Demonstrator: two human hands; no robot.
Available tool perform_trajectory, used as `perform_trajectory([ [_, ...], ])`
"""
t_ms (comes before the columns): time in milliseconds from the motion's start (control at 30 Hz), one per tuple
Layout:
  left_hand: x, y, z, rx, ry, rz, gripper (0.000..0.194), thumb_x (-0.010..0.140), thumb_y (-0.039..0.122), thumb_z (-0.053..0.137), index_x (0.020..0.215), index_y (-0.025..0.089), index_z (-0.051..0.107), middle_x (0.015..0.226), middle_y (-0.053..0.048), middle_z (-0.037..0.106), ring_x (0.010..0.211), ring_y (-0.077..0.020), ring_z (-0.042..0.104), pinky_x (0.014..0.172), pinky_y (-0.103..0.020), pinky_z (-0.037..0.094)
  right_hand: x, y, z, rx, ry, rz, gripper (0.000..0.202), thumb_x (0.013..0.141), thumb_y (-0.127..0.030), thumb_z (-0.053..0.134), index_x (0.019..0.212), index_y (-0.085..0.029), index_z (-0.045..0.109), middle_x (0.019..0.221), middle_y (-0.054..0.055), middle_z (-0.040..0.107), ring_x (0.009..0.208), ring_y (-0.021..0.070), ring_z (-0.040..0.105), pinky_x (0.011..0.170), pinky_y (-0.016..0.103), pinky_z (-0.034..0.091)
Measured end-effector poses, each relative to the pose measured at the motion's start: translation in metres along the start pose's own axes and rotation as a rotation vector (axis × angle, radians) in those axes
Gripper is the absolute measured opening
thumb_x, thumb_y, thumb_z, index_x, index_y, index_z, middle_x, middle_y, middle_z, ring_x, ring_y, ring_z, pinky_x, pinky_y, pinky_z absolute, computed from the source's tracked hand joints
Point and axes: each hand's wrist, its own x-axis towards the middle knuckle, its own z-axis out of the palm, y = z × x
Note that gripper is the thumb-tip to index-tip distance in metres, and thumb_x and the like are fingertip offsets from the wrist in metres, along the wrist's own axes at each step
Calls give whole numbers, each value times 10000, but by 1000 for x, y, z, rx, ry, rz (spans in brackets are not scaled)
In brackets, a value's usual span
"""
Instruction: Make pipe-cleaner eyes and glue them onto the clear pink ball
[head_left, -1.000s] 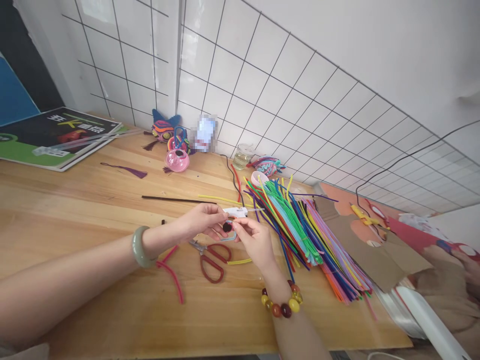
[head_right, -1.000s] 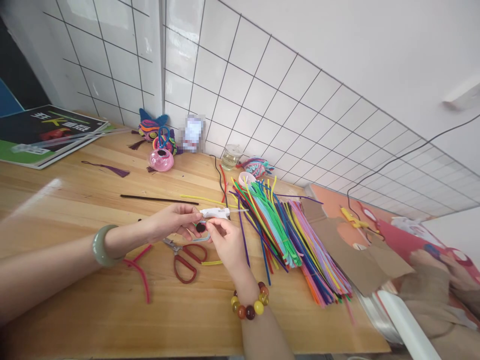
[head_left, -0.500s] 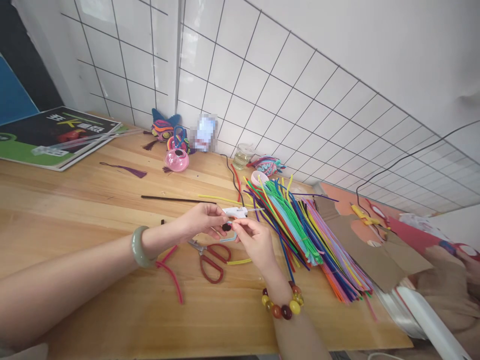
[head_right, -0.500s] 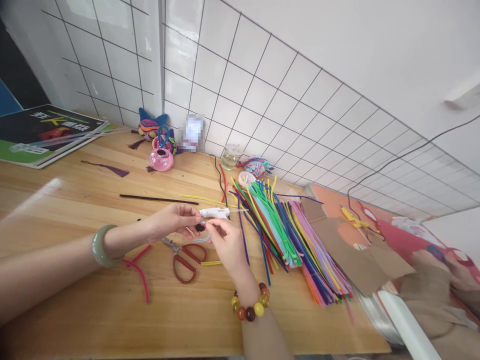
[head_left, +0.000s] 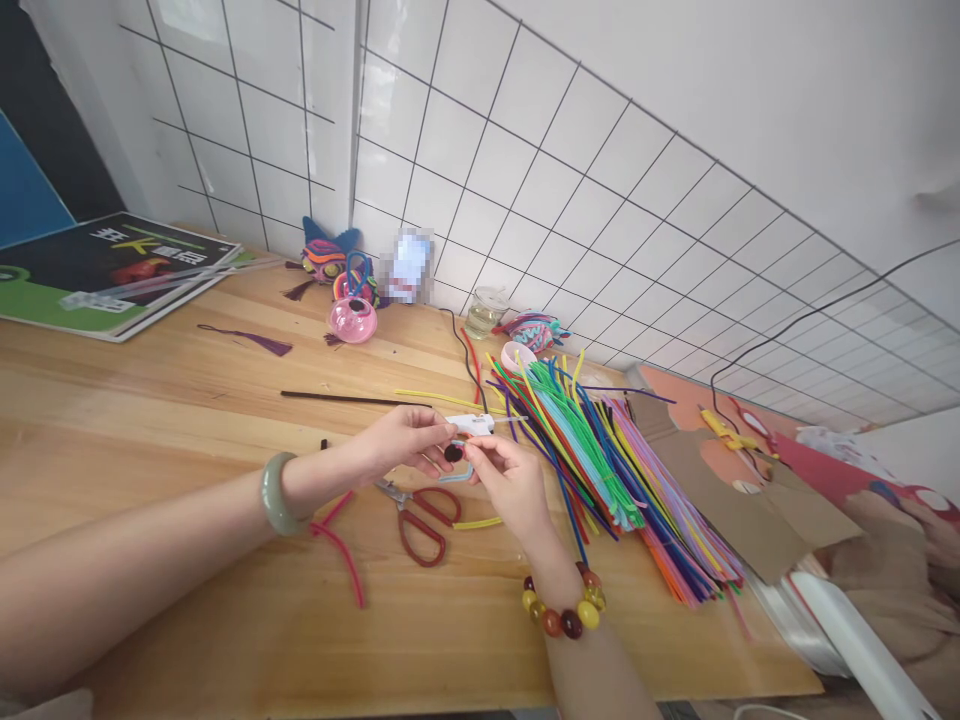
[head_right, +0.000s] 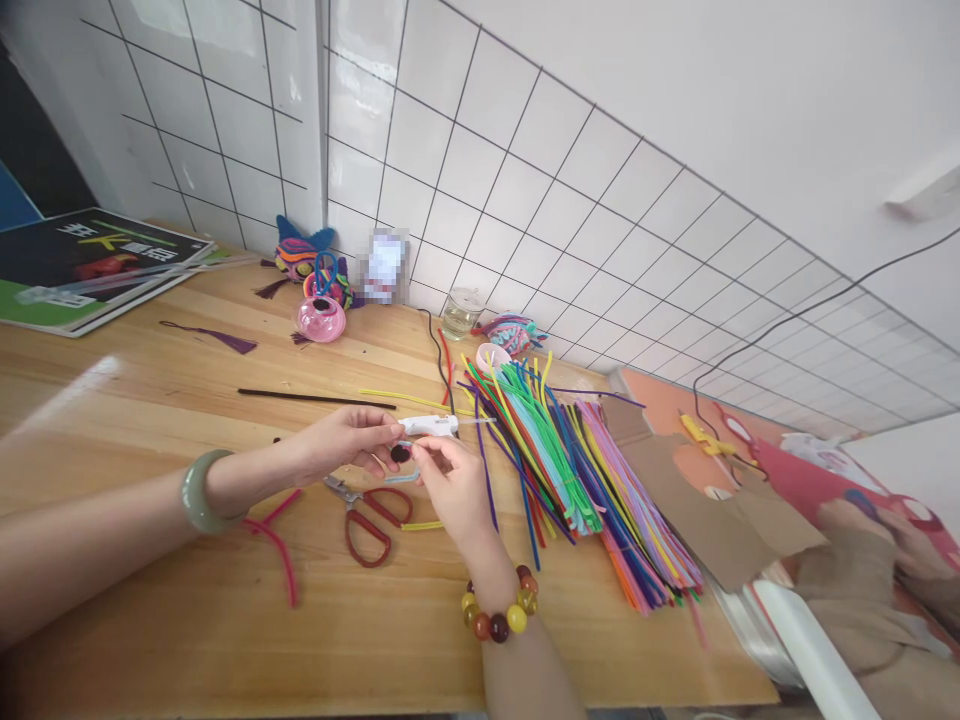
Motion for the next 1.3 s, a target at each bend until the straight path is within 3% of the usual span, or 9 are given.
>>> perform_trajectory([
  [200, -2, 4, 4, 65, 0, 8, 304, 616, 344, 738, 785, 127, 608, 733, -27, 652, 615, -112, 602, 579, -245, 509, 0, -1, 0, 1, 11, 3, 150, 800, -312, 556, 813, -192, 645, 727, 26, 648, 521, 122, 576, 504, 232, 481],
  [1300, 2, -2, 2, 108, 45, 82, 265, 664, 357, 708, 741, 122, 611, 719, -44, 682, 600, -114, 619, 592, -246, 529, 0, -2, 0, 7, 11, 13, 168, 819, -318, 538, 834, -183, 636, 734, 22, 650, 518, 113, 587, 525, 228, 481],
])
